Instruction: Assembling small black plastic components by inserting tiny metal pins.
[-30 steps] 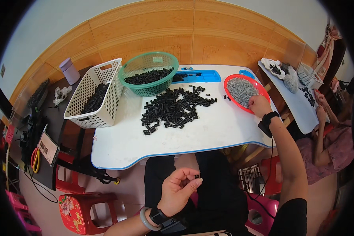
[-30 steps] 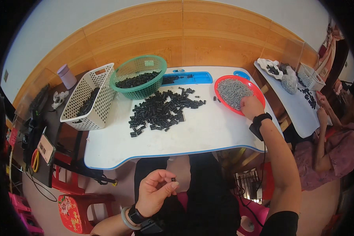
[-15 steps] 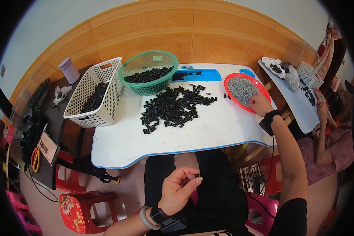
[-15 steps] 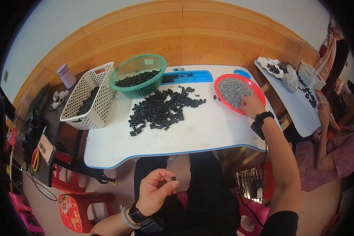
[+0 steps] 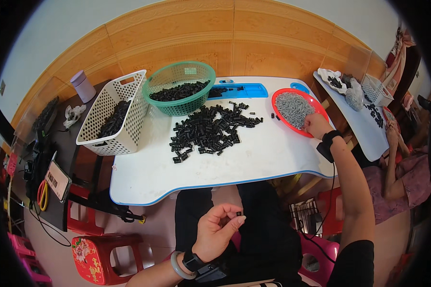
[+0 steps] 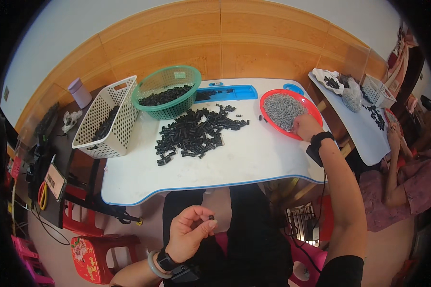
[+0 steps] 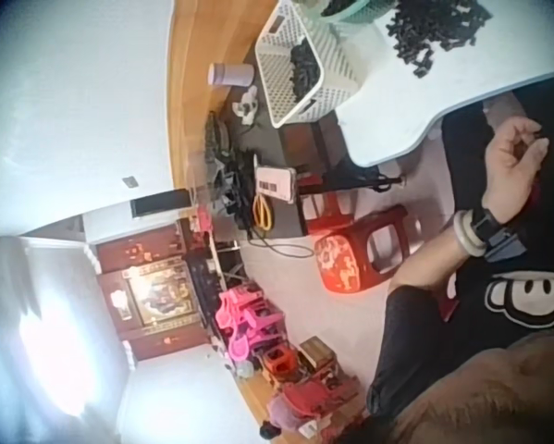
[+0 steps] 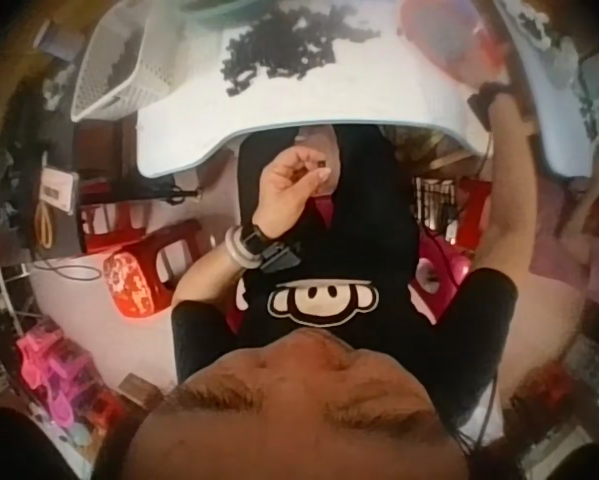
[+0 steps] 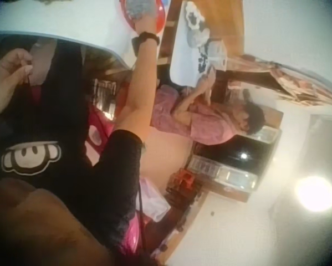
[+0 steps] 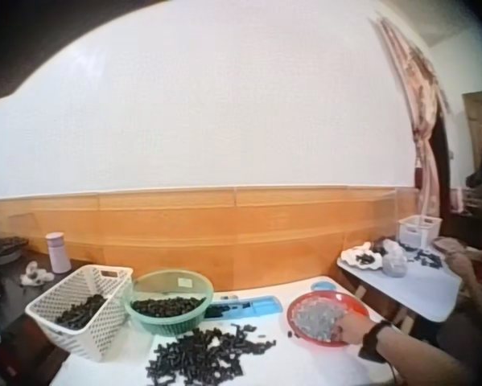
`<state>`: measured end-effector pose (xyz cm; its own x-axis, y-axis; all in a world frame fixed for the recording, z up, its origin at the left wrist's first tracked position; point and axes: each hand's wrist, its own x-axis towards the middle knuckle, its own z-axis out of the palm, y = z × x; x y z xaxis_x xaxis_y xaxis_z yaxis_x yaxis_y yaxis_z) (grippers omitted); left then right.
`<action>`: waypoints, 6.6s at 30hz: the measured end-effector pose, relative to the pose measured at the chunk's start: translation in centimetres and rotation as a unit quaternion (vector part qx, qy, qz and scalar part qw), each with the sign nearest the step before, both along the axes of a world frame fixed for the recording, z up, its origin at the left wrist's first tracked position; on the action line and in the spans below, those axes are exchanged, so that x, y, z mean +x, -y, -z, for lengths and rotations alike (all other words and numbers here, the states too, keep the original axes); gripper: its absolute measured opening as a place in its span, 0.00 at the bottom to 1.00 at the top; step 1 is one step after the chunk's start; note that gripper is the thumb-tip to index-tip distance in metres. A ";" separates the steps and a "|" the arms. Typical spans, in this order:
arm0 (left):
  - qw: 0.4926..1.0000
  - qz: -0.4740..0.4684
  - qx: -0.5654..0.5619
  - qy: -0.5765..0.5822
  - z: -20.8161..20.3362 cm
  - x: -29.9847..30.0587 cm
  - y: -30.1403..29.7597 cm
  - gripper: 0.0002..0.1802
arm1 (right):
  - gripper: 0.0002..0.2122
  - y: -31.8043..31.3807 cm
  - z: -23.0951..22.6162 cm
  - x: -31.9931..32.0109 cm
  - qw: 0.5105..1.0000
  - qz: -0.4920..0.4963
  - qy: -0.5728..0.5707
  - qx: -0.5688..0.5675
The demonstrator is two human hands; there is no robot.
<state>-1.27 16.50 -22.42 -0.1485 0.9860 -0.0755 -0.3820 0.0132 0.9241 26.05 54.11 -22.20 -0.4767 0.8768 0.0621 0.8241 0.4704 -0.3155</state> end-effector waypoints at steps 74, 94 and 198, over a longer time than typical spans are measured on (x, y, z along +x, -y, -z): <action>0.981 0.007 0.138 -0.138 -3.1 -0.4 1.4 0.12 | 0.06 28.0 -5.1 -11.3 0.754 -0.263 -0.510 -0.322; 0.984 0.046 0.111 -0.134 -2.8 -0.9 1.8 0.11 | 0.07 28.1 -3.9 -11.6 0.744 -0.272 -0.502 -0.346; 0.987 0.023 0.106 0.114 -5.1 -1.3 2.9 0.10 | 0.06 27.7 -6.8 -14.4 0.573 -0.208 -0.578 -0.543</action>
